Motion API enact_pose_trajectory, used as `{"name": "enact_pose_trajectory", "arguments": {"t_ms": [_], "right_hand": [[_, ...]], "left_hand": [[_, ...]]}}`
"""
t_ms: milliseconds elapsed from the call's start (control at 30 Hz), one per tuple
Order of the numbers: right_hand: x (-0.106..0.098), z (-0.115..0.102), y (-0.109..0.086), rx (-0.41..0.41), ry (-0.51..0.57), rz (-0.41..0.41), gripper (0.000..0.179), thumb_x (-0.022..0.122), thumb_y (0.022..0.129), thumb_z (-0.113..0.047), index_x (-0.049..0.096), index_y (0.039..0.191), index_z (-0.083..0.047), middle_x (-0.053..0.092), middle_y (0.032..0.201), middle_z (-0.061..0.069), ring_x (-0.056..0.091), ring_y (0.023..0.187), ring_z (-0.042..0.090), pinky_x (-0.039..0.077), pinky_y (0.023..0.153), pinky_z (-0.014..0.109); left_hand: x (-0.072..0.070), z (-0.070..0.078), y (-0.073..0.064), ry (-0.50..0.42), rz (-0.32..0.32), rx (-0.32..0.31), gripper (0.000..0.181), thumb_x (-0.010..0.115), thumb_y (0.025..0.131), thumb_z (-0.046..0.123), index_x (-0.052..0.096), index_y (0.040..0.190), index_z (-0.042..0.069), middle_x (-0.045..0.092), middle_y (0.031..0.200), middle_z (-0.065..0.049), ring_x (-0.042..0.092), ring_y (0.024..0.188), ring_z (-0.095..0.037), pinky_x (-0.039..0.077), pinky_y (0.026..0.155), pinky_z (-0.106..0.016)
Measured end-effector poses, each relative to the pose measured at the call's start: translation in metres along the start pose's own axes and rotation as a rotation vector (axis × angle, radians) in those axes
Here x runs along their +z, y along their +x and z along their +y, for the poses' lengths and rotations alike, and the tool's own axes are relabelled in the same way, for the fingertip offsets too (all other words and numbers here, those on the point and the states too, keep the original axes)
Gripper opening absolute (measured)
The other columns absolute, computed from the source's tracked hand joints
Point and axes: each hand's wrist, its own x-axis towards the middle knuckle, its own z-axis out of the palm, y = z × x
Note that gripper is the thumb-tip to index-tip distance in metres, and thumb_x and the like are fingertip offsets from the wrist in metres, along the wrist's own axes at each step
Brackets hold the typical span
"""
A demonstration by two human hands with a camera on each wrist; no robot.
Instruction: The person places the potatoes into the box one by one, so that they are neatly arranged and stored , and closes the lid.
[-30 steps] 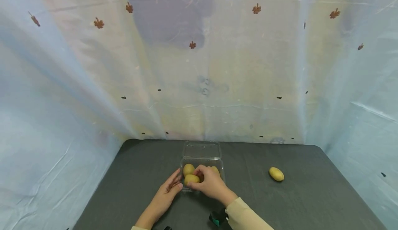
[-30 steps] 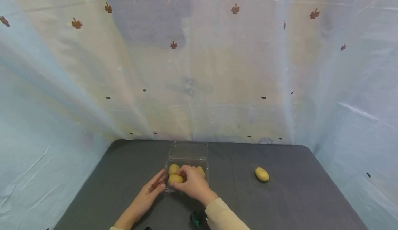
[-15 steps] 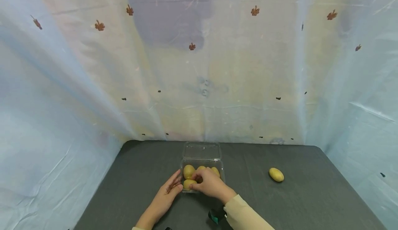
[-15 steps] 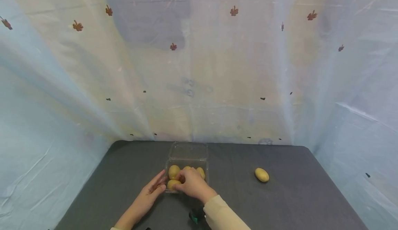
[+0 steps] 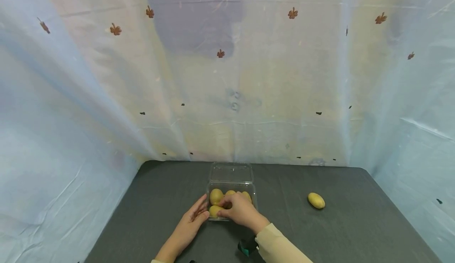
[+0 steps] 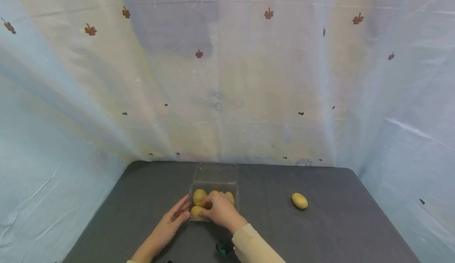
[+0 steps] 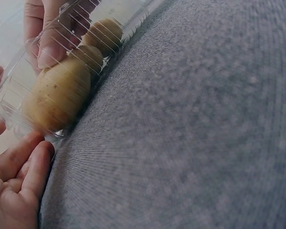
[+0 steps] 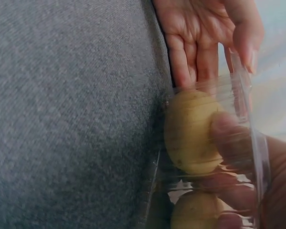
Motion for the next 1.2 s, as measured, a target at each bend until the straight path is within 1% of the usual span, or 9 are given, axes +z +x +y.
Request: {"name": "enact_pose_trajectory", "arguments": {"t_ms": [200, 333, 400, 500, 567, 633, 767, 933, 1200], "right_hand": [[0.001, 0.000, 0.001, 0.005, -0.021, -0.002, 0.023, 0.078, 0.083, -0.030, 0.077, 0.100, -0.016, 0.069, 0.088, -0.016, 0.062, 0.084, 0.005, 0.035, 0.106, 0.049], [-0.001, -0.001, -0.001, 0.006, 0.003, -0.011, 0.026, 0.077, 0.084, -0.032, 0.075, 0.104, -0.015, 0.069, 0.091, -0.014, 0.063, 0.088, 0.008, 0.033, 0.106, 0.050], [-0.002, -0.001, -0.003, 0.019, 0.021, -0.010, 0.029, 0.076, 0.084, -0.035, 0.074, 0.106, -0.015, 0.069, 0.093, -0.013, 0.061, 0.090, 0.010, 0.038, 0.103, 0.047], [-0.007, 0.000, -0.006, 0.044, 0.039, 0.004, 0.034, 0.075, 0.084, -0.040, 0.073, 0.108, -0.016, 0.068, 0.097, -0.010, 0.057, 0.090, 0.014, 0.047, 0.090, 0.040], [-0.011, 0.001, -0.008, 0.059, 0.048, 0.016, 0.037, 0.074, 0.084, -0.042, 0.071, 0.111, -0.017, 0.067, 0.099, -0.008, 0.055, 0.090, 0.016, 0.050, 0.080, 0.034], [-0.016, 0.003, -0.011, 0.075, 0.061, 0.027, 0.039, 0.073, 0.085, -0.041, 0.069, 0.116, -0.017, 0.067, 0.101, -0.006, 0.054, 0.090, 0.017, 0.050, 0.075, 0.033], [-0.029, 0.006, -0.019, 0.101, 0.088, 0.066, 0.042, 0.071, 0.087, -0.039, 0.066, 0.123, -0.017, 0.066, 0.103, -0.005, 0.055, 0.094, 0.019, 0.050, 0.075, 0.037], [-0.045, 0.014, -0.032, 0.114, 0.089, 0.134, 0.050, 0.070, 0.087, -0.044, 0.063, 0.128, -0.017, 0.064, 0.109, -0.002, 0.054, 0.098, 0.021, 0.048, 0.076, 0.039], [-0.063, 0.032, -0.050, 0.167, 0.075, 0.215, 0.048, 0.073, 0.084, -0.044, 0.062, 0.126, -0.025, 0.063, 0.111, 0.000, 0.055, 0.100, 0.026, 0.048, 0.076, 0.039]], "left_hand": [[0.002, 0.001, -0.001, 0.003, -0.002, 0.009, 0.062, 0.052, 0.101, 0.036, 0.024, 0.155, 0.024, 0.033, 0.152, -0.017, 0.032, 0.139, -0.031, 0.038, 0.107, -0.037], [0.002, 0.002, -0.002, -0.002, -0.005, 0.018, 0.062, 0.052, 0.101, 0.036, 0.024, 0.155, 0.025, 0.033, 0.152, -0.017, 0.032, 0.139, -0.031, 0.039, 0.106, -0.034], [0.002, 0.002, -0.002, -0.003, -0.007, 0.022, 0.062, 0.052, 0.101, 0.036, 0.024, 0.155, 0.025, 0.033, 0.152, -0.017, 0.032, 0.139, -0.031, 0.039, 0.106, -0.034], [0.002, 0.002, -0.002, 0.003, -0.003, 0.025, 0.062, 0.053, 0.100, 0.036, 0.024, 0.155, 0.025, 0.034, 0.151, -0.017, 0.033, 0.139, -0.031, 0.038, 0.106, -0.035], [0.002, 0.002, -0.002, 0.006, 0.001, 0.023, 0.062, 0.053, 0.100, 0.036, 0.025, 0.154, 0.024, 0.034, 0.151, -0.017, 0.033, 0.138, -0.031, 0.038, 0.106, -0.036], [0.002, 0.003, -0.002, 0.006, 0.004, 0.019, 0.062, 0.053, 0.100, 0.035, 0.025, 0.154, 0.024, 0.035, 0.151, -0.017, 0.033, 0.138, -0.031, 0.038, 0.106, -0.037], [0.002, 0.003, -0.002, 0.004, 0.001, 0.020, 0.062, 0.053, 0.100, 0.035, 0.024, 0.154, 0.024, 0.034, 0.151, -0.018, 0.033, 0.138, -0.031, 0.038, 0.107, -0.037], [0.001, 0.003, -0.002, -0.003, -0.013, 0.025, 0.063, 0.053, 0.100, 0.036, 0.023, 0.155, 0.025, 0.034, 0.152, -0.017, 0.033, 0.138, -0.031, 0.038, 0.107, -0.037], [0.001, 0.004, -0.003, 0.006, -0.021, 0.031, 0.063, 0.052, 0.101, 0.035, 0.022, 0.155, 0.024, 0.034, 0.151, -0.018, 0.033, 0.138, -0.030, 0.036, 0.108, -0.037]]}}
